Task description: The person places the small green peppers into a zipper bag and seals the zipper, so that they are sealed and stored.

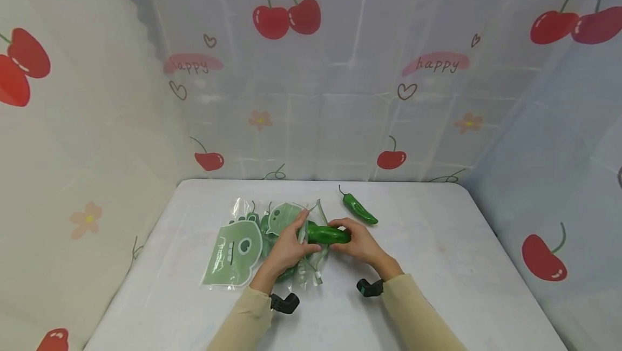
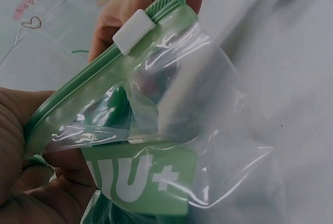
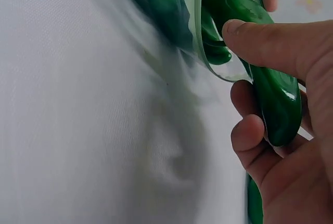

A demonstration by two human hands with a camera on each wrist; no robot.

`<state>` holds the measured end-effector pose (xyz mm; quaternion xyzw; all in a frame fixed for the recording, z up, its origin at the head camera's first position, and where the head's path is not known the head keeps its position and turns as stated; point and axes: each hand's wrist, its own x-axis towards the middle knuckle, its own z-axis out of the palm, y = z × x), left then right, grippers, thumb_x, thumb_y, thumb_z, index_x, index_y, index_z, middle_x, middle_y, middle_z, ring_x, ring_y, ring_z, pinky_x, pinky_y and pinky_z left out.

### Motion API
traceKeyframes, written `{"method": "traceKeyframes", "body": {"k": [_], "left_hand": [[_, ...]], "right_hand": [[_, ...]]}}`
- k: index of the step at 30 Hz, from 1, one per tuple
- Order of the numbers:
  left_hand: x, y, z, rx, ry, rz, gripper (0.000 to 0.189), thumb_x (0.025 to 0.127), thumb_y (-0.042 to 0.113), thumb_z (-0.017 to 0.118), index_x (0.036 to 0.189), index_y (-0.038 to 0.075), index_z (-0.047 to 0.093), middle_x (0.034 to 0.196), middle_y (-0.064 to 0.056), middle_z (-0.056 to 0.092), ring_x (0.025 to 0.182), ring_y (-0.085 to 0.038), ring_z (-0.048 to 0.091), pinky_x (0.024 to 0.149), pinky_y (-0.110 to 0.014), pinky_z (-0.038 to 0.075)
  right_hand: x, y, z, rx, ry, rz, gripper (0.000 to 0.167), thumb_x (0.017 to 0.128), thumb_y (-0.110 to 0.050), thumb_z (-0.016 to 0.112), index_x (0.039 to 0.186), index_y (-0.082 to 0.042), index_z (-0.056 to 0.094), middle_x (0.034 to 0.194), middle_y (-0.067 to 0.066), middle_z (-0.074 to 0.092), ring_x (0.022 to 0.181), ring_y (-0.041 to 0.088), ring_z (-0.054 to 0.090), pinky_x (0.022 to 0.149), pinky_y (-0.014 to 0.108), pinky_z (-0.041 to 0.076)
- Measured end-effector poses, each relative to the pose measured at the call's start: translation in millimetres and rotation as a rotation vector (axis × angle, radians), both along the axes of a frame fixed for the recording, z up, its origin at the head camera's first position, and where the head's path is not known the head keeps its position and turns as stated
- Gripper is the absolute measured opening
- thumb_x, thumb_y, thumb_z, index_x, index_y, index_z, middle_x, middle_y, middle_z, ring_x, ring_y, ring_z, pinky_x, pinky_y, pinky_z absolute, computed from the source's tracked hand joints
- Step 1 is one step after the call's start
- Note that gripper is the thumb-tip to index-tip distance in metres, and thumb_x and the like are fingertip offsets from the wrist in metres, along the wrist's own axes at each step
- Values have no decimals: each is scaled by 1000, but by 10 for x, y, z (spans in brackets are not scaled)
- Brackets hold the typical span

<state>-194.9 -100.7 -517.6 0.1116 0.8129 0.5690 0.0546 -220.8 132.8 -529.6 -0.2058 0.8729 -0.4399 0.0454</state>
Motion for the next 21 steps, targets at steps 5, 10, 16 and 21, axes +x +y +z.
{"method": "traceKeyframes", "body": {"k": [5, 10, 16, 21], "left_hand": [[0, -4, 12, -18, -3, 11, 98, 81, 14, 87, 163, 11, 32, 171, -10, 26, 158, -32, 22, 127, -55, 25], [-2, -2, 17, -28, 3, 18, 98, 81, 13, 86, 163, 11, 32, 171, -11, 26, 158, -32, 23, 127, -54, 25], [-6, -3, 13, -35, 5, 22, 98, 82, 14, 86, 163, 12, 32, 171, -11, 25, 158, -33, 23, 126, -55, 26], [-7, -10, 15, -33, 4, 21, 98, 82, 15, 87, 163, 12, 31, 171, -12, 25, 158, -33, 23, 126, -56, 26]], "right_hand": [[-15, -50, -35, 5, -6, -18, 54, 82, -16, 88, 132, -17, 67, 134, 1, 67, 118, 19, 62, 101, 44, 52], [-23, -83, -55, 2, -14, -47, 54, 81, -17, 89, 130, -19, 68, 132, -1, 69, 115, 17, 63, 97, 41, 53], [-30, -124, -36, 11, -16, -68, 51, 81, -20, 89, 128, -19, 69, 131, -1, 69, 124, 21, 63, 105, 49, 52], [-35, -140, -16, 15, -16, -65, 50, 82, -22, 89, 128, -20, 69, 130, -1, 70, 120, 20, 64, 101, 46, 54]]}}
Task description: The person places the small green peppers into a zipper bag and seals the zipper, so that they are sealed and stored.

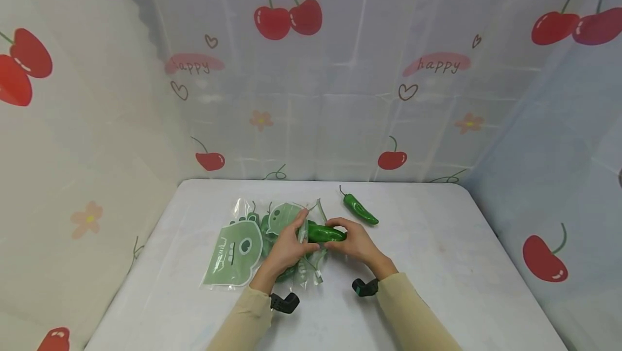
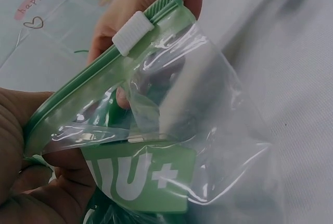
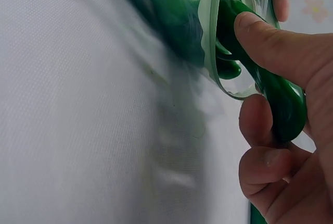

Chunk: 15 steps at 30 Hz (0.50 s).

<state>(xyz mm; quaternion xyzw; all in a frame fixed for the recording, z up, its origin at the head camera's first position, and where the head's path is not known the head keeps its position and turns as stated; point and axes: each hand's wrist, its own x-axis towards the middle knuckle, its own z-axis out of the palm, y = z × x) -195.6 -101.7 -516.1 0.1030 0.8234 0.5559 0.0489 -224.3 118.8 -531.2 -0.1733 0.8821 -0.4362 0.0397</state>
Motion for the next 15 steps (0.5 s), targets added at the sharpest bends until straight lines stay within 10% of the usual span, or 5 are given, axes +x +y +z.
{"method": "traceKeyframes", "body": {"k": [15], "left_hand": [[3, 6, 22, 0, 14, 1, 85, 84, 8, 84, 157, 5, 41, 170, -10, 29, 158, -33, 23, 125, -59, 27]], "right_hand": [[4, -42, 58, -39, -20, 45, 50, 88, -6, 81, 133, -19, 65, 135, 8, 64, 101, 17, 61, 86, 31, 54]]}}
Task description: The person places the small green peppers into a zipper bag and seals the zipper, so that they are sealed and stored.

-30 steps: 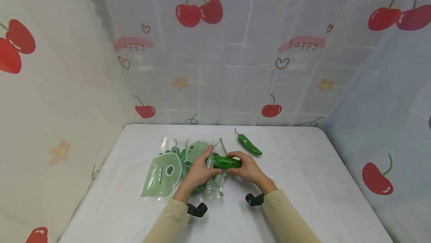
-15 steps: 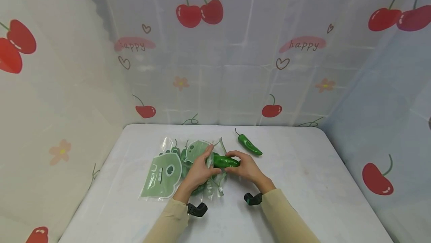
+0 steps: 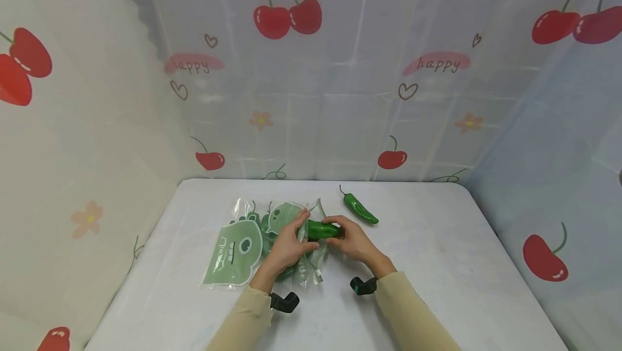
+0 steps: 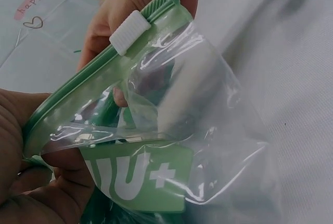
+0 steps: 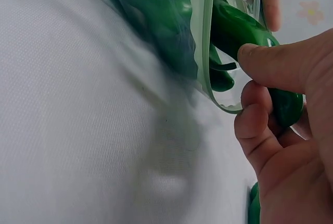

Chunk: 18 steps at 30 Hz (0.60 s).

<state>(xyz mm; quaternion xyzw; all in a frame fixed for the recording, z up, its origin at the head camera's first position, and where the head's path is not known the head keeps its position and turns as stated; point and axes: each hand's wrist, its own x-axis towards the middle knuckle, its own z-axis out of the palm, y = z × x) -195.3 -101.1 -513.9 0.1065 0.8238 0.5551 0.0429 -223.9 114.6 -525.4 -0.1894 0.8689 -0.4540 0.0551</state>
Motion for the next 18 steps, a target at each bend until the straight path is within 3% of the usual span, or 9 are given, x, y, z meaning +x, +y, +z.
{"method": "traceKeyframes", "body": {"k": [8, 13, 18], "left_hand": [[-14, 13, -5, 25, -9, 23, 89, 83, 5, 83, 160, 5, 36, 170, -10, 28, 158, -31, 22, 127, -54, 24], [-24, 17, -14, 31, -11, 29, 90, 84, 5, 83, 160, 5, 35, 170, -11, 27, 158, -31, 22, 128, -53, 24], [-28, 17, -15, 25, -8, 36, 91, 83, 9, 84, 160, 6, 36, 170, -11, 28, 158, -30, 23, 128, -52, 24]], "right_hand": [[-4, -7, 13, -17, 2, 13, 49, 91, 0, 75, 135, -18, 65, 139, 7, 63, 115, 20, 64, 94, 35, 58], [0, -21, 31, -27, -30, -1, 50, 92, -2, 74, 138, -19, 63, 142, 7, 63, 100, 17, 67, 82, 31, 58], [-4, -53, 35, -54, -51, -44, 41, 88, -9, 82, 125, -19, 67, 126, 5, 70, 88, 13, 65, 74, 26, 54]]}}
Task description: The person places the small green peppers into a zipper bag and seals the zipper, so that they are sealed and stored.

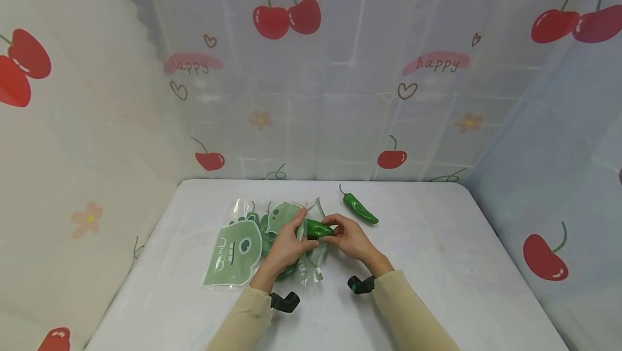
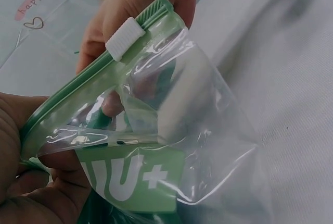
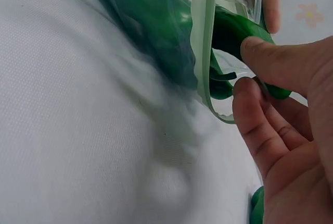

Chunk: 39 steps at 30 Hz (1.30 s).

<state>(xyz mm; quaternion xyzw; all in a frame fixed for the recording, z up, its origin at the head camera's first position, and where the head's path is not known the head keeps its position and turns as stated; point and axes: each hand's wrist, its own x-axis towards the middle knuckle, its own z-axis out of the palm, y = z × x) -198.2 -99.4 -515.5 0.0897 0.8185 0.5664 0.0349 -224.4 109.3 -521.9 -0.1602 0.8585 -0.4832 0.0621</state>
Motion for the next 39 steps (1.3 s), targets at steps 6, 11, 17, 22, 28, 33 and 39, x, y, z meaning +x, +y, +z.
{"method": "traceKeyframes", "body": {"k": [6, 11, 17, 22, 28, 33, 39], "left_hand": [[8, -1, 4, -1, 4, 4, 92, 82, 11, 85, 160, 6, 36, 169, -11, 29, 158, -29, 24, 128, -50, 23], [15, -8, 11, -3, 5, 6, 90, 84, 12, 84, 160, 7, 36, 169, -10, 29, 158, -31, 24, 127, -53, 24], [14, -11, 13, 12, 1, 0, 89, 85, 9, 83, 160, 8, 35, 170, -11, 27, 158, -32, 22, 126, -55, 25], [9, -8, 13, 6, -3, -2, 89, 85, 9, 83, 161, 9, 35, 170, -9, 27, 159, -31, 21, 127, -54, 25], [7, -9, 18, 1, -5, -3, 89, 86, 9, 82, 161, 9, 35, 171, -9, 26, 159, -30, 22, 127, -53, 25], [6, -12, 23, 2, -4, -9, 89, 86, 9, 82, 161, 10, 35, 171, -9, 26, 159, -31, 21, 127, -55, 25], [12, -8, 34, 10, 6, -7, 88, 85, 8, 82, 161, 8, 36, 170, -11, 28, 158, -32, 22, 127, -55, 25]], "right_hand": [[-5, -22, -10, -13, 11, -14, 35, 85, -16, 86, 117, -19, 71, 109, 0, 73, 89, 12, 67, 76, 27, 57], [-7, -49, 7, -2, 17, -11, 35, 90, -14, 80, 124, -19, 72, 115, 3, 75, 96, 17, 70, 84, 35, 61], [-27, -91, 9, -19, -12, -32, 29, 93, -14, 77, 121, -19, 70, 111, 2, 76, 97, 16, 70, 85, 36, 60], [-46, -121, -12, -71, -44, -57, 20, 91, -14, 79, 107, -15, 68, 94, 0, 73, 86, 12, 67, 73, 26, 56], [-60, -164, -25, -43, -10, -69, 16, 91, -18, 80, 105, -15, 73, 91, 0, 74, 81, 11, 67, 70, 24, 55], [-76, -194, -20, 10, 25, -71, 16, 90, -20, 81, 106, -18, 79, 96, -2, 77, 87, 12, 70, 76, 28, 59], [-105, -236, -18, 32, 44, -61, 19, 89, -23, 81, 108, -17, 82, 107, 0, 79, 97, 16, 73, 81, 32, 61]]}}
